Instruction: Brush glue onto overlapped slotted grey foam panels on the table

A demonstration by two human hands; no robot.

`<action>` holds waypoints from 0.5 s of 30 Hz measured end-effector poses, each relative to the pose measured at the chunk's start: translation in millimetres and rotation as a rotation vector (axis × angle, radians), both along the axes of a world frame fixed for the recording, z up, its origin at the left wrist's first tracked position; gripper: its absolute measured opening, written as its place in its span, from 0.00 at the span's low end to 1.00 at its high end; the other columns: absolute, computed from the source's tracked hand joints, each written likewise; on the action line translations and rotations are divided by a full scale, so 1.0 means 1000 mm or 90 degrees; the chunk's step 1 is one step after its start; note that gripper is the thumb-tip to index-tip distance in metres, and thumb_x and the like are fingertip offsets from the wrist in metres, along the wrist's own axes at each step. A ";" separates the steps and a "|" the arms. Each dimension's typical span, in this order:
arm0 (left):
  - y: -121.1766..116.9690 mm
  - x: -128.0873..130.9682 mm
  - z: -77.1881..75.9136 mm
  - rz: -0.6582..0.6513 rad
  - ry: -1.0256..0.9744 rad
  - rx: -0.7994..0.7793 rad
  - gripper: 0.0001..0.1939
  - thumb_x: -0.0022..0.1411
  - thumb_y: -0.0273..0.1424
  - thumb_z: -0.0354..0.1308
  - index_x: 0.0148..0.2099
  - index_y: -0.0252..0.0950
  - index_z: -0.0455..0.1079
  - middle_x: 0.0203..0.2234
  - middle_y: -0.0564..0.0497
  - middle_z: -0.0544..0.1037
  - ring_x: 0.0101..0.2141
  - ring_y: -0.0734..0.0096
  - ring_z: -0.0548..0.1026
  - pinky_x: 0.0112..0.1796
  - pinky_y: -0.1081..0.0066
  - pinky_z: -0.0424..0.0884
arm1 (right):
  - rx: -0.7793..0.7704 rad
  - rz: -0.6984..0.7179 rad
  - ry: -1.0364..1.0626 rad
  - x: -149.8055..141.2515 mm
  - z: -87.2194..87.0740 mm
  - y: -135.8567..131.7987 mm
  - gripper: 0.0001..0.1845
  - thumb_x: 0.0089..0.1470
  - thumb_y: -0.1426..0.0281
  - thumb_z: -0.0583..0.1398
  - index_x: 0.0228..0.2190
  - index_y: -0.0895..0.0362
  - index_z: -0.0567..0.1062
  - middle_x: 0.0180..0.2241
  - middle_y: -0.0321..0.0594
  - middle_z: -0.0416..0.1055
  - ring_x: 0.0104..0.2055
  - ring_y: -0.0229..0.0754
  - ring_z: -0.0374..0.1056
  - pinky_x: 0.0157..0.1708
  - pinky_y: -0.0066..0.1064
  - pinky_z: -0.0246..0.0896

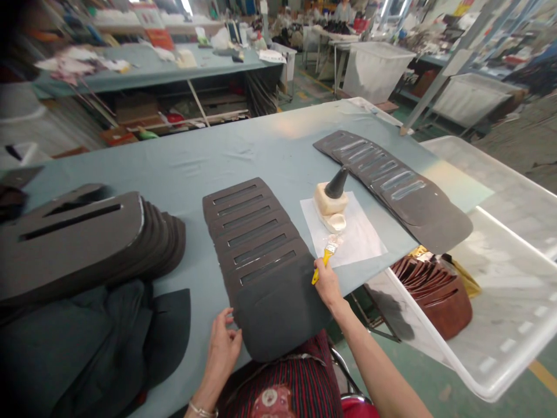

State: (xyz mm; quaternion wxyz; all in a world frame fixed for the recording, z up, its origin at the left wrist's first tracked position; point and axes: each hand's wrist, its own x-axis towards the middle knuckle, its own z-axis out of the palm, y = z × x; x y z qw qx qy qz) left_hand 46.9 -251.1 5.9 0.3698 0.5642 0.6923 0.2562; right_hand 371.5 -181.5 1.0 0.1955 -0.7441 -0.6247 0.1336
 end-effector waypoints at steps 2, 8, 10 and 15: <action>0.000 0.000 0.001 -0.022 0.022 0.018 0.21 0.57 0.30 0.46 0.55 0.38 0.59 0.42 0.46 0.65 0.27 0.75 0.69 0.37 0.62 0.72 | 0.010 0.005 0.003 0.000 -0.001 0.001 0.13 0.50 0.78 0.50 0.38 0.57 0.64 0.36 0.42 0.63 0.32 0.39 0.62 0.30 0.28 0.53; 0.007 -0.005 0.004 -0.043 0.073 0.080 0.20 0.60 0.36 0.49 0.54 0.38 0.62 0.41 0.46 0.64 0.40 0.64 0.70 0.45 0.57 0.70 | 0.032 -0.022 0.031 -0.006 -0.011 0.001 0.09 0.54 0.71 0.51 0.39 0.57 0.65 0.36 0.43 0.64 0.34 0.42 0.63 0.31 0.30 0.56; 0.011 -0.007 0.003 -0.056 0.091 0.099 0.21 0.60 0.36 0.50 0.55 0.39 0.62 0.42 0.46 0.63 0.44 0.61 0.68 0.47 0.55 0.68 | 0.035 -0.031 0.016 -0.011 -0.015 0.001 0.09 0.55 0.70 0.51 0.39 0.57 0.65 0.36 0.44 0.64 0.34 0.42 0.63 0.32 0.30 0.56; 0.016 -0.012 0.006 -0.072 0.063 0.097 0.17 0.61 0.32 0.47 0.53 0.39 0.63 0.42 0.46 0.63 0.45 0.62 0.68 0.47 0.57 0.67 | 0.027 -0.052 -0.122 -0.023 -0.010 0.001 0.09 0.56 0.71 0.50 0.39 0.59 0.67 0.33 0.45 0.65 0.34 0.43 0.63 0.31 0.30 0.55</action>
